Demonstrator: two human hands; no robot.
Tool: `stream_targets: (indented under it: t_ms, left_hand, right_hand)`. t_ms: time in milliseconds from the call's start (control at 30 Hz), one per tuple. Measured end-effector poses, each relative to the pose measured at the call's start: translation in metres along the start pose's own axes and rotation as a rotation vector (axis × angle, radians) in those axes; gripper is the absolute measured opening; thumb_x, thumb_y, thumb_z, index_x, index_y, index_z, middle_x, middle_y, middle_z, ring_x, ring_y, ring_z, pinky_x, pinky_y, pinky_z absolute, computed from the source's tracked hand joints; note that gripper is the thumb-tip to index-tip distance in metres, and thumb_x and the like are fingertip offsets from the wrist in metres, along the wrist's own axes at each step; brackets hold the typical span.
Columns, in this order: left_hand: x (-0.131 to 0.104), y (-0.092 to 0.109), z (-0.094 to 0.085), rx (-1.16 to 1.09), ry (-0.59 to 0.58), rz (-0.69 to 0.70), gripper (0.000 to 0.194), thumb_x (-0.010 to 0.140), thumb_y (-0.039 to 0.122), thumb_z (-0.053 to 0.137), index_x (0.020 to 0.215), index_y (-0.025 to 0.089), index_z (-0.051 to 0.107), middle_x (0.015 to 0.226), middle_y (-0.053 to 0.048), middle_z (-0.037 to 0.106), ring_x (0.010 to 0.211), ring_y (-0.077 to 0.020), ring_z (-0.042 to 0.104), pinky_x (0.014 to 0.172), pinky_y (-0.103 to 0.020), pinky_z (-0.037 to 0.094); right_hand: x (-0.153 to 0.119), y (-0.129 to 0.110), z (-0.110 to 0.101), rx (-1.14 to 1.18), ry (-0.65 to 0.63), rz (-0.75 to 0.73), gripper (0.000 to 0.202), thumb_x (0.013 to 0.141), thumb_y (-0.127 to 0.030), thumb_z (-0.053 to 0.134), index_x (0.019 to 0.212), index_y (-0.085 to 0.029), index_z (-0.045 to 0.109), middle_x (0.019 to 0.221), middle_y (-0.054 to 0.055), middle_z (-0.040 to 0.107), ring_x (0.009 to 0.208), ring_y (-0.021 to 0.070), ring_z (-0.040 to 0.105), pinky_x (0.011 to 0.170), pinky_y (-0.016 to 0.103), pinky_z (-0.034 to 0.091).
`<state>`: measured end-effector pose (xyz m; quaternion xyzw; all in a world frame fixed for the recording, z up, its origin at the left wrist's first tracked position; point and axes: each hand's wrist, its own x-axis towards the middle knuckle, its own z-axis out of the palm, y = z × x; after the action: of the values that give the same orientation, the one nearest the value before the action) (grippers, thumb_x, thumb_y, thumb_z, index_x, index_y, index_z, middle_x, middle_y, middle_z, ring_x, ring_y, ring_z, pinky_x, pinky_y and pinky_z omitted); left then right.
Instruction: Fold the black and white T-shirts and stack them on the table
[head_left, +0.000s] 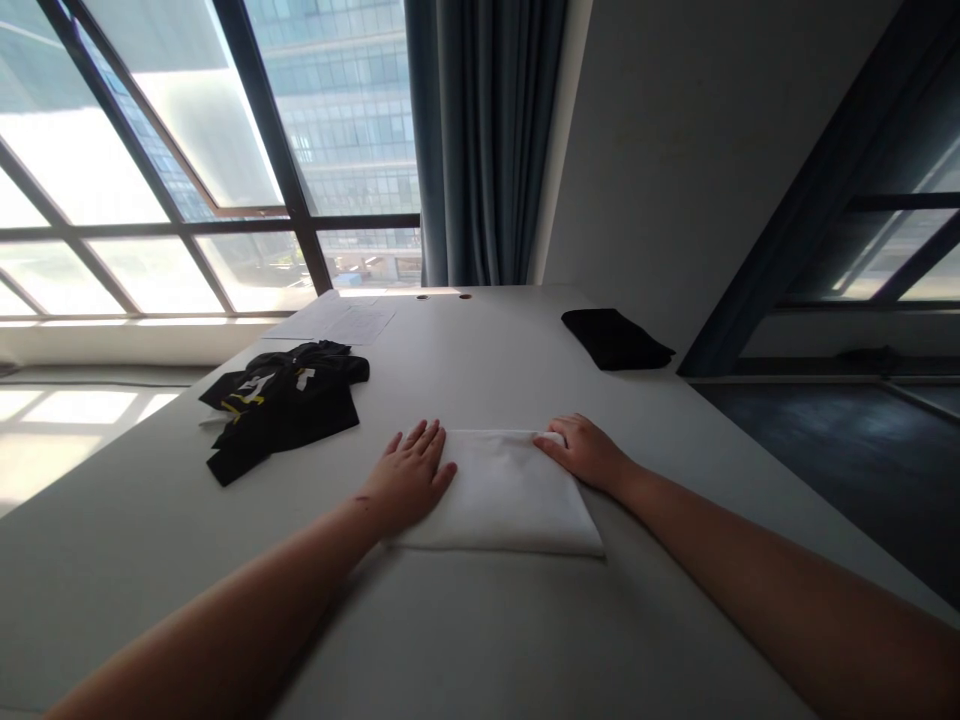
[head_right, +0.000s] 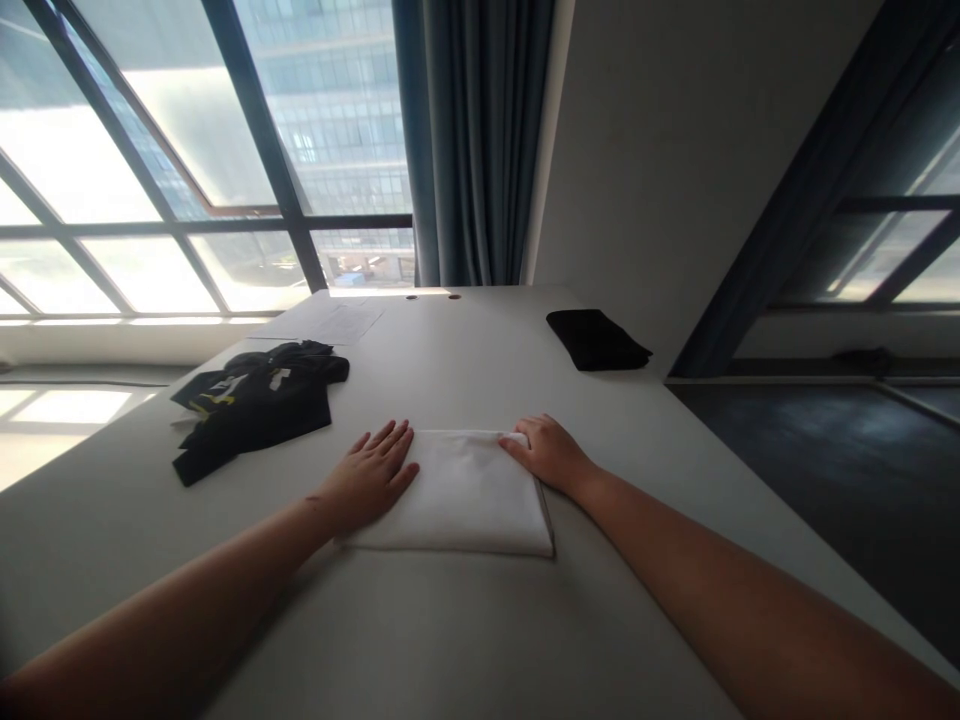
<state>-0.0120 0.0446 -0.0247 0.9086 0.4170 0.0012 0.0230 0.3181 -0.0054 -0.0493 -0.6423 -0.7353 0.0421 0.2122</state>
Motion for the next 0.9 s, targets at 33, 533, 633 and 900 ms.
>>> stream_targets:
  t_ms: [33,533,633,900]
  left_hand:
    - [0.0,-0.001,0.0,-0.001,0.005,-0.004,0.067,0.109,0.049,0.03,0.165,0.013,0.033,0.173,-0.011,0.023,0.162,-0.0296,0.019,0.13,-0.056,0.023]
    - [0.007,-0.016,0.005,-0.184,0.069,0.113,0.06,0.109,0.052,0.033,0.162,0.026,0.043,0.172,-0.005,0.03,0.162,-0.0276,0.022,0.132,-0.053,0.017]
    - [0.013,-0.027,0.005,-0.241,0.063,0.057,0.063,0.107,0.051,0.037,0.162,0.021,0.042,0.17,-0.007,0.037,0.16,-0.0278,0.026,0.131,-0.05,0.024]
    - [0.012,-0.03,0.002,-0.267,0.138,0.128,0.057,0.104,0.044,0.042,0.155,0.018,0.049,0.157,-0.01,0.053,0.148,-0.0256,0.042,0.127,-0.04,0.034]
  right_hand:
    - [0.0,0.001,0.0,0.011,0.014,-0.016,0.037,0.103,-0.049,0.055,0.091,-0.018,0.07,0.093,0.011,0.071,0.095,0.0286,0.062,0.09,0.041,0.048]
    - [-0.008,-0.006,0.005,0.176,-0.052,-0.174,0.048,0.101,-0.04,0.053,0.142,-0.018,0.064,0.149,0.016,0.055,0.138,0.0305,0.053,0.12,0.051,0.042]
    - [-0.005,0.002,0.004,0.182,-0.081,-0.144,0.05,0.101,-0.045,0.053,0.141,-0.018,0.066,0.152,0.016,0.052,0.142,0.0309,0.05,0.122,0.05,0.039]
    - [-0.004,-0.007,-0.005,0.261,-0.098,-0.171,0.044,0.1,-0.041,0.052,0.132,-0.016,0.068,0.135,0.016,0.063,0.127,0.0284,0.059,0.115,0.048,0.045]
